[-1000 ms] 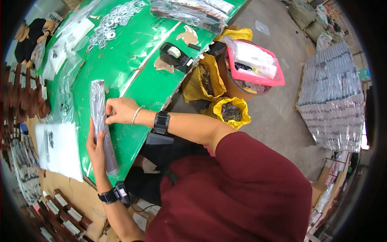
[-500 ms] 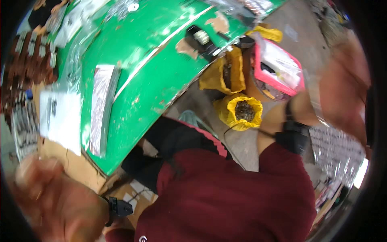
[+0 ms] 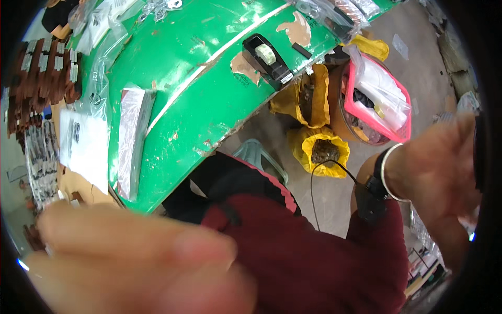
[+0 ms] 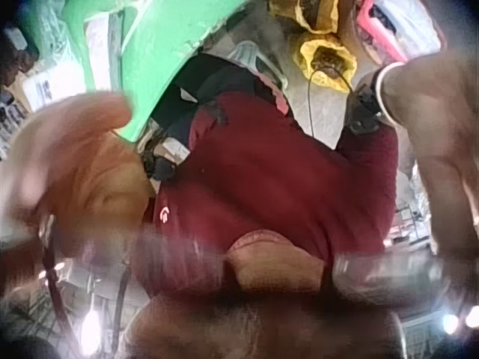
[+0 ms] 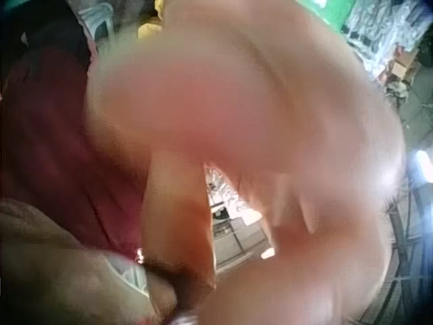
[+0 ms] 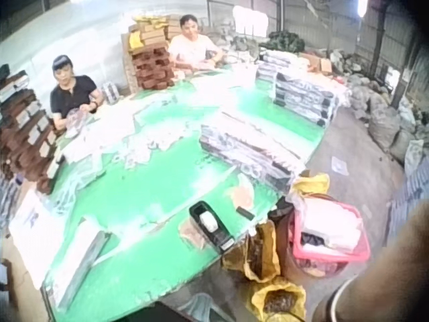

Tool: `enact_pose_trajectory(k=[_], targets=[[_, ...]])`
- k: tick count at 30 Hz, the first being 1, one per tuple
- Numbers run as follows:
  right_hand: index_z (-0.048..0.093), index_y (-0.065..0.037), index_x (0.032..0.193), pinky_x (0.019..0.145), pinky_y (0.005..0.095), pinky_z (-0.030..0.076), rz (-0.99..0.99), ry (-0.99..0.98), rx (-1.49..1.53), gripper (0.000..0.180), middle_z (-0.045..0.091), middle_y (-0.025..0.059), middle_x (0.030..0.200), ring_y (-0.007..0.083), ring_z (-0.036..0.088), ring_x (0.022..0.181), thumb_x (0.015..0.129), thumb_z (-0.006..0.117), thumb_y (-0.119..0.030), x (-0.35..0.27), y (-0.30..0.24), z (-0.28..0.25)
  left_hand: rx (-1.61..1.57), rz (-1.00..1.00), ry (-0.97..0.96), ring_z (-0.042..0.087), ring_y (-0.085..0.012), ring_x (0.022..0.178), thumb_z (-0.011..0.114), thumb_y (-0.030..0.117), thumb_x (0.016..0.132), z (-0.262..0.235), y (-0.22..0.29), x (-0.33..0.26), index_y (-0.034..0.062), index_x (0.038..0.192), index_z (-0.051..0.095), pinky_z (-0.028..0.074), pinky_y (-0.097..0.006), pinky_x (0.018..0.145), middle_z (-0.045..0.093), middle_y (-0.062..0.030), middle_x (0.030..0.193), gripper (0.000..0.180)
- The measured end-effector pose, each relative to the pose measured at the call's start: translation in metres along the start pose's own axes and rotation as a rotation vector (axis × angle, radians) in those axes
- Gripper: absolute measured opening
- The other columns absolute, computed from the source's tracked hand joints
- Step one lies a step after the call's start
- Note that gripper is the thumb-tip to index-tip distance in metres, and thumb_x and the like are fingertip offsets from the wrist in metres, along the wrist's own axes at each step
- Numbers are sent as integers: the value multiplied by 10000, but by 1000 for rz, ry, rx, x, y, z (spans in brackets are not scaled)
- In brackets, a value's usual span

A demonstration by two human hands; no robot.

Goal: The person is wrapping wooden furniture handles in plastic bags, sealing them with tape, and organizing them for shipment.

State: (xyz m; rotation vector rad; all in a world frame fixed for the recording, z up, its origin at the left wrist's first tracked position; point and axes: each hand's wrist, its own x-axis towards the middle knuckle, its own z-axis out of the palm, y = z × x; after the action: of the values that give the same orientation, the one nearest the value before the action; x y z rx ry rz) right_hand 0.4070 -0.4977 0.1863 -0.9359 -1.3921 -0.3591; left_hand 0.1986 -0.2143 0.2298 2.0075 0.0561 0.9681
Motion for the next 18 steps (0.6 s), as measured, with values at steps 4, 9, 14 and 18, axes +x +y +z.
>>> enact_pose_trajectory(k=[4,9,14,18], targets=[[643,-141,1030,645,275,456,134,73,-122,333,623,20,949,140,588,769,886,769,-414,-14,12,30,-187,-140,-542,530,-170,481,537,114,968,8,-16,24,71,671,513,394,-281,429,509,-43,529,302],[677,-37,1070,776,333,535,667,334,-338,278,687,143,998,253,658,882,820,726,75,-117,59,75,-166,-508,-522,681,-150,839,549,-63,990,71,-89,-17,-27,1237,674,559,-275,753,704,-109,950,279],[736,-50,1051,751,316,550,791,112,-281,167,696,79,1028,229,693,883,896,704,5,-137,64,89,-120,-648,-658,682,-152,811,531,104,1052,58,-120,-41,-38,1257,677,547,-266,733,726,-121,977,288],[734,-44,1013,788,324,531,907,59,-31,122,680,69,1006,226,677,923,895,709,-27,-160,61,75,-368,-511,-963,687,-160,819,535,163,1056,57,-154,-34,-63,1168,715,542,-267,741,736,-129,966,310]])
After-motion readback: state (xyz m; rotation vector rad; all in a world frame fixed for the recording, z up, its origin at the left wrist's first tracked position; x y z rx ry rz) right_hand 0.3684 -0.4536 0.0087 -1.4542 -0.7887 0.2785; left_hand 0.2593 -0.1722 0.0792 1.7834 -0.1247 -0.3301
